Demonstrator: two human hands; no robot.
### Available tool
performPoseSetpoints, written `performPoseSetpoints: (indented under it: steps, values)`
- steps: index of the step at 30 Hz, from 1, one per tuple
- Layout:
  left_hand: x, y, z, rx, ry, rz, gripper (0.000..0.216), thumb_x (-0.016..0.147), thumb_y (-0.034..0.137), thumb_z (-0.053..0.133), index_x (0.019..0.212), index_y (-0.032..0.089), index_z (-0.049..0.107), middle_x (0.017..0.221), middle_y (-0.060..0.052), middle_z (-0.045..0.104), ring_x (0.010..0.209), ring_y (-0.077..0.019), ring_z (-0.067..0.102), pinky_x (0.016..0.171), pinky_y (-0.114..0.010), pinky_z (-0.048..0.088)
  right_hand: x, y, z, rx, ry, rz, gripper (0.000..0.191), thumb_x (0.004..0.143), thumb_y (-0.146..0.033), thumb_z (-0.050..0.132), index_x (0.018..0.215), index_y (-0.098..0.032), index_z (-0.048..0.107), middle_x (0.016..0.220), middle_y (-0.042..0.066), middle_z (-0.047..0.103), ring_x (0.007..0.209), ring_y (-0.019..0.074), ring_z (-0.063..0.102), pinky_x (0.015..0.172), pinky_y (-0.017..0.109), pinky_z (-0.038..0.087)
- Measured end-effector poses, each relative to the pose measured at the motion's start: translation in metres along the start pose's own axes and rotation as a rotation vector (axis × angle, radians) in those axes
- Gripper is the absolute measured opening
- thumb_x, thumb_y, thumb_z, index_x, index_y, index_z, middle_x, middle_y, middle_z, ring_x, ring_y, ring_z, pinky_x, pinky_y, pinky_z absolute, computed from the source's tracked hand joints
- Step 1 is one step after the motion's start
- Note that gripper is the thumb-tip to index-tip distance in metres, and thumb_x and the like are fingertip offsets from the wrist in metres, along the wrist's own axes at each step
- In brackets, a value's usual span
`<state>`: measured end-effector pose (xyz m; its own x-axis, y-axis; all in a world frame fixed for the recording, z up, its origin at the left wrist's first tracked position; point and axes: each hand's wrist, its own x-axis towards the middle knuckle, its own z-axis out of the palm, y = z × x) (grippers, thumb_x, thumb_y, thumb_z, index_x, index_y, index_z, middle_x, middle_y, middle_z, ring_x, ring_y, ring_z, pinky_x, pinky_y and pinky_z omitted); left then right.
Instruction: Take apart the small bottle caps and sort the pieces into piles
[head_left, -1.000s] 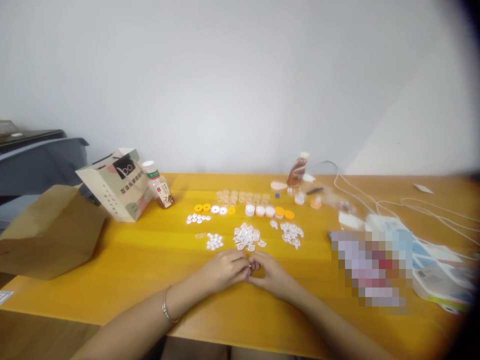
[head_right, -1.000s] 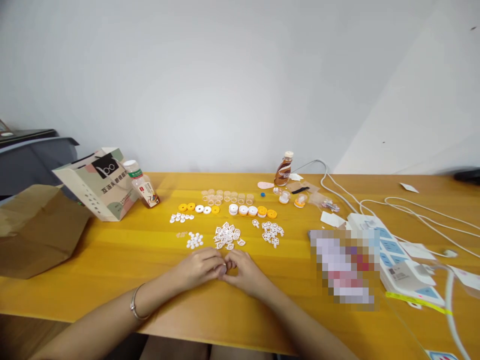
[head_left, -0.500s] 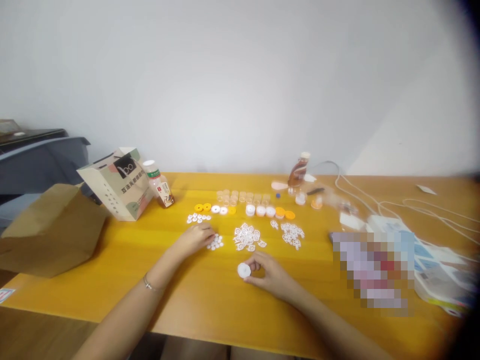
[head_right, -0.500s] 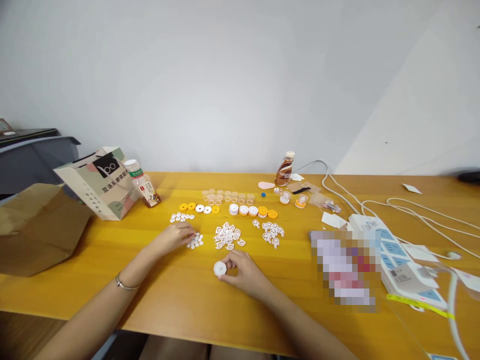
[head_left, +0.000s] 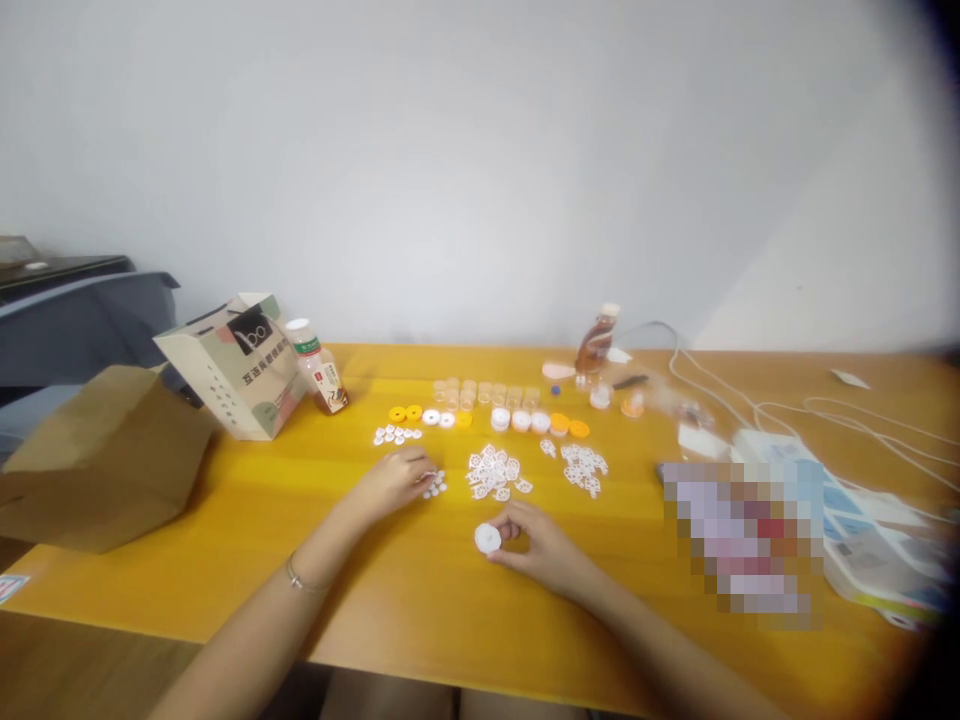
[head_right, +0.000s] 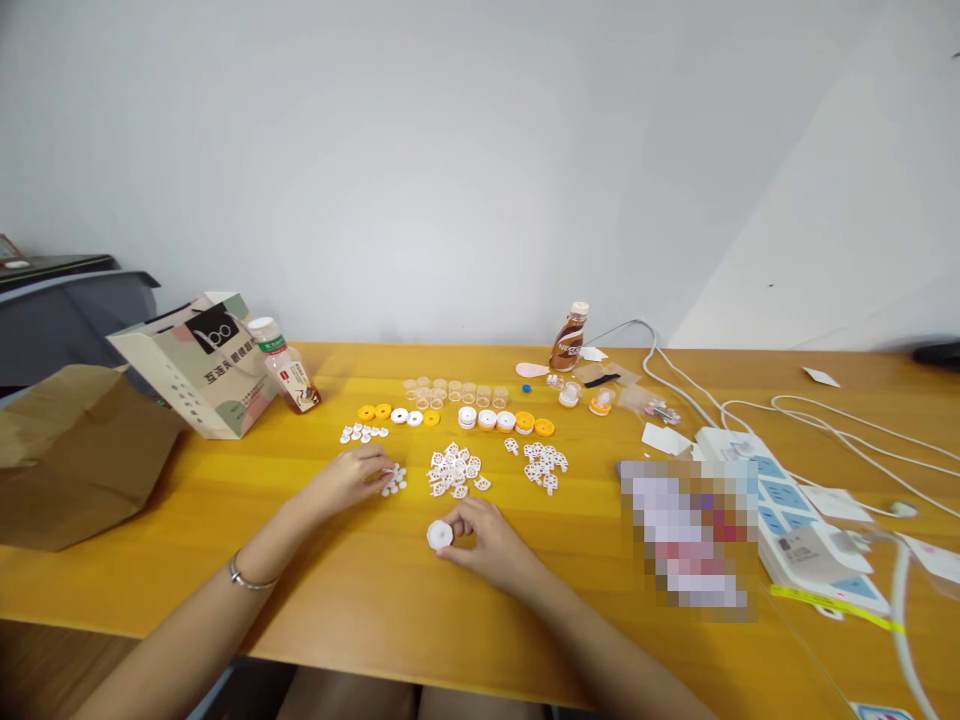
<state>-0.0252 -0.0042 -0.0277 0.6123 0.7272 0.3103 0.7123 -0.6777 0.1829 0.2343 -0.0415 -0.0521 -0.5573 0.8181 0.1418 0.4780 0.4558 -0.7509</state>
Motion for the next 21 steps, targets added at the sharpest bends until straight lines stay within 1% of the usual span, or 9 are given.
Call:
performPoseSetpoints:
  steps: [3,6,8,10,13,17,21]
  values:
    - [0.002,0.022,0.006,-0.065,0.022,0.115,0.019,0.091,0.023,0.042,0.087,0.016,0.060,0.081,-0.004,0.057,0.075,-0.0130,0.055,0.068,-0.023,0.041,0.000,0.001,0.001,-0.005,0.011,-0.006,0.015,0.066,-0.022,0.070,0.078,-0.019,0.061,0.073,0.000,0.057,0.071,0.0155,0.052,0.067,0.027,0.041]
    - [0.005,0.044,0.015,-0.091,-0.011,0.266,0.019,0.091,0.027,0.043,0.087,0.016,0.059,0.081,-0.003,0.058,0.075,-0.0124,0.054,0.068,-0.023,0.041,0.000,0.004,0.002,-0.002,0.008,-0.022,0.015,0.067,-0.023,0.069,0.079,-0.019,0.061,0.074,0.000,0.057,0.071,0.0155,0.052,0.067,0.027,0.041]
    - [0.007,0.052,0.021,-0.068,-0.024,0.335,0.020,0.091,0.029,0.043,0.086,0.016,0.058,0.079,-0.003,0.058,0.073,-0.0123,0.054,0.067,-0.024,0.040,0.000,0.006,0.003,0.010,0.001,-0.041,0.015,0.068,-0.023,0.069,0.080,-0.019,0.061,0.074,0.000,0.057,0.071,0.0157,0.053,0.066,0.027,0.042]
    - [0.008,0.056,0.026,-0.016,-0.013,0.370,0.021,0.092,0.028,0.042,0.086,0.016,0.058,0.077,-0.002,0.058,0.071,-0.0122,0.053,0.066,-0.024,0.040,0.000,0.007,0.003,0.017,0.001,-0.061,0.015,0.069,-0.024,0.069,0.081,-0.019,0.061,0.074,0.000,0.057,0.072,0.0157,0.053,0.066,0.027,0.042]
    - [0.009,0.055,0.029,0.095,0.027,0.433,0.021,0.093,0.023,0.039,0.085,0.015,0.057,0.075,-0.002,0.057,0.069,-0.0125,0.052,0.064,-0.025,0.039,0.001,0.008,0.003,0.005,0.002,-0.077,0.014,0.069,-0.024,0.069,0.081,-0.020,0.061,0.072,0.000,0.056,0.071,0.0156,0.052,0.066,0.027,0.042]
    - [0.010,0.053,0.026,0.246,0.070,0.587,0.018,0.092,0.016,0.039,0.086,0.013,0.056,0.075,-0.004,0.057,0.069,-0.0128,0.052,0.062,-0.026,0.039,0.001,0.008,0.002,0.007,0.005,-0.087,0.012,0.069,-0.022,0.069,0.077,-0.019,0.061,0.071,0.000,0.055,0.069,0.0154,0.052,0.065,0.027,0.042]
    - [0.010,0.052,0.025,0.318,0.089,0.721,0.016,0.090,0.013,0.042,0.083,0.012,0.056,0.078,-0.005,0.058,0.069,-0.0128,0.053,0.062,-0.026,0.041,0.001,0.009,0.002,0.026,0.008,-0.094,0.012,0.069,-0.023,0.069,0.078,-0.018,0.062,0.071,0.001,0.055,0.070,0.0156,0.053,0.065,0.027,0.043]
